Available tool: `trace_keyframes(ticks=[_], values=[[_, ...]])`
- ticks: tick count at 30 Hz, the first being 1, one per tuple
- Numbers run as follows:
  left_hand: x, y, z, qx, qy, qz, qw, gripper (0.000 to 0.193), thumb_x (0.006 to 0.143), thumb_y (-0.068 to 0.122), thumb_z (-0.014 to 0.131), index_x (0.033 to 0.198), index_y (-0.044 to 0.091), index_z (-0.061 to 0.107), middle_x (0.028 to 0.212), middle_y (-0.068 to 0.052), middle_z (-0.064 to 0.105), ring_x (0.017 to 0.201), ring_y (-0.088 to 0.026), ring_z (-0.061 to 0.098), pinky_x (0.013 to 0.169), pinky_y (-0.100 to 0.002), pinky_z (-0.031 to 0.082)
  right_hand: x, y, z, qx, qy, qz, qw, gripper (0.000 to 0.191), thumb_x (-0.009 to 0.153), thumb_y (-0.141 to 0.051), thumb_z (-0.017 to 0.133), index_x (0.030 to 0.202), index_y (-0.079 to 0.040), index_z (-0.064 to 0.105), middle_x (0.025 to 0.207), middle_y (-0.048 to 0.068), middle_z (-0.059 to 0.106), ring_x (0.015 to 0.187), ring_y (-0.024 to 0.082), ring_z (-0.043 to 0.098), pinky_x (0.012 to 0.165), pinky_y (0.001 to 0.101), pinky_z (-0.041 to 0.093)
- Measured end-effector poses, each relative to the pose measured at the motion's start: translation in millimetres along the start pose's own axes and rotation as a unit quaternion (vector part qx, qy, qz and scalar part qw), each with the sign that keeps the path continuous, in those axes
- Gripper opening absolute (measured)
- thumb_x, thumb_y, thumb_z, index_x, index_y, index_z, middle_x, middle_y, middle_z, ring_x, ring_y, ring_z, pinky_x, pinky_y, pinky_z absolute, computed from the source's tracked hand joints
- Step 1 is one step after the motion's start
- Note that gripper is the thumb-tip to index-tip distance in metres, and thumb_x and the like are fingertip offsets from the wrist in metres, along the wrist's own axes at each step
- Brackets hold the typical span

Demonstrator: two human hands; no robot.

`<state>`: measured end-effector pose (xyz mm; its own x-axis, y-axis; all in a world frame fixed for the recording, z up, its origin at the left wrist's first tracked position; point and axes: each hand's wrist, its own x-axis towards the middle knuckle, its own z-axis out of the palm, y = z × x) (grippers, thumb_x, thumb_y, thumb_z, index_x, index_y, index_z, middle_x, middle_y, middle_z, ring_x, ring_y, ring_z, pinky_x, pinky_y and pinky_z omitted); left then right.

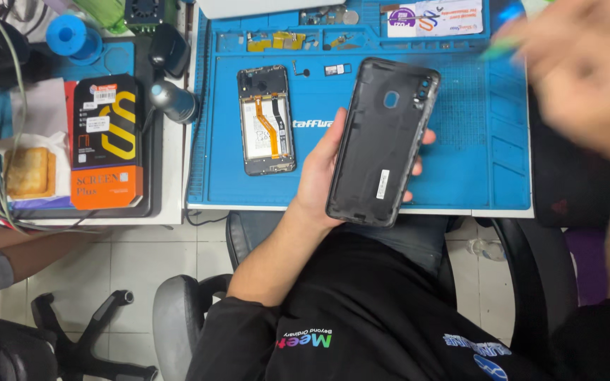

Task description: The person picks up a smartphone from the repair mat, pries open its back cover by hand, removes the back housing and battery, then uses a brush to clean the inside of the housing and works on the exposed internal components on the mat.

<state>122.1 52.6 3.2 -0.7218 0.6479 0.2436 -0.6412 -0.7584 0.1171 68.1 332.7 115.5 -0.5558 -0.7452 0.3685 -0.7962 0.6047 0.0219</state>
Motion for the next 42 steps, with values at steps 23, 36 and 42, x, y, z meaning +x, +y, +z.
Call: trace_keyframes(ticks=[23,36,42], values=[[7,1,2,0.064,0.042,0.065,0.995,0.075,0.117,0.061,0.024,0.16,0.0,0.033,0.151,-0.024,0.049,0.116,-0.028,0.064,0.094,-0.043,0.06,11,-71,-11,-0.022,0.029,0.082,0.996,0.044,0.074,0.007,0.072,0.11,-0.016,0.082,0.096,0.002,0.069,0.063,0.016,0.053,0.066,0.0352,0.04],[6,-11,1,0.185,0.041,0.124,0.974,0.078,0.119,0.061,0.018,0.156,-0.003,0.041,0.152,-0.02,0.052,0.125,-0.025,0.063,0.109,-0.039,0.051,26,-100,28,0.151,0.079,0.02,0.985,0.036,0.086,-0.009,0.084,0.12,-0.003,0.074,0.072,0.002,0.063,0.062,0.016,0.057,0.059,0.0337,0.039],[3,-10,-1,0.23,0.078,0.1,0.965,0.081,0.113,0.061,0.02,0.159,-0.002,0.041,0.152,-0.018,0.051,0.127,-0.022,0.061,0.111,-0.035,0.05,26,-94,43,0.22,0.083,0.026,0.972,0.021,0.085,-0.009,0.083,0.104,-0.006,0.075,0.078,0.003,0.071,0.062,0.015,0.058,0.059,0.0306,0.04]])
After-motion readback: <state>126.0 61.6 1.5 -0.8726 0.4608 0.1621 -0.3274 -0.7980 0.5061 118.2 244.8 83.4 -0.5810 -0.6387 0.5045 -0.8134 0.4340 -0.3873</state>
